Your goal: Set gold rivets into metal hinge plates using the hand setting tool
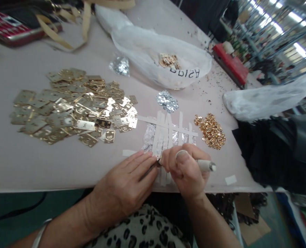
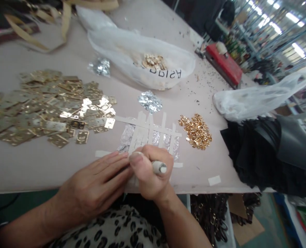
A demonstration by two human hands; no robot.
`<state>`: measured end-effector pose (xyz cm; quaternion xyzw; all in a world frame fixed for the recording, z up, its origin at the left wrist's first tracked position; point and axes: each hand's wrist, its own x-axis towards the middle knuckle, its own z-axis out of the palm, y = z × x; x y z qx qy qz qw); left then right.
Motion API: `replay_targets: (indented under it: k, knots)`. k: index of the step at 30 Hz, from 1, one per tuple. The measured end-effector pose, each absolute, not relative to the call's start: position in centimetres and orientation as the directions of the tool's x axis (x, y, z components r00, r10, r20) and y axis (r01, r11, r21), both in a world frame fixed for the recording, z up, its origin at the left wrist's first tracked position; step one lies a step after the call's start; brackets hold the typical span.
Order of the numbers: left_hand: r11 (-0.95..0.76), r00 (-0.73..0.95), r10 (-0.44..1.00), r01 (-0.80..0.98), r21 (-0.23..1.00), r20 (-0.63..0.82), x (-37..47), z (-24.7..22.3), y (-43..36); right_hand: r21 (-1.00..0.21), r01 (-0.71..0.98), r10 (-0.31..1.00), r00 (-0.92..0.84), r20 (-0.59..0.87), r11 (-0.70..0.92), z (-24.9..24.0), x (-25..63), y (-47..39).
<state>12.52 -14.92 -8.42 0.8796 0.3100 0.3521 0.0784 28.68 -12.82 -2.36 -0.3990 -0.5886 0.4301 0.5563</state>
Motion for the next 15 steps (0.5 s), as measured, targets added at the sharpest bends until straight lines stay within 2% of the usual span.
replay_targets:
  k: [5,10,12,15]
  knots:
    - [-0.787,0.545,0.610,0.498,0.364,0.575,12.5,-8.2,-15.0,-0.942,-0.038,0.940,0.086,0.331,0.335,-1.7,28.9,-13.1]
    - [-0.750,0.504,0.661,0.471,0.464,0.557,12.4,-8.3,-15.2,-0.971,-0.012,0.971,0.034,0.237,0.238,-3.8,28.4,-12.5]
    - [-0.731,0.474,0.682,0.475,0.491,0.557,12.3,-8.1,-15.0,-0.968,-0.056,0.970,0.046,0.241,0.243,-3.9,28.7,-12.2]
    - [-0.781,0.572,0.624,0.455,0.428,0.532,12.2,-7.5,-13.9,-0.934,-0.209,0.957,0.092,0.275,0.289,-2.9,29.6,-12.4]
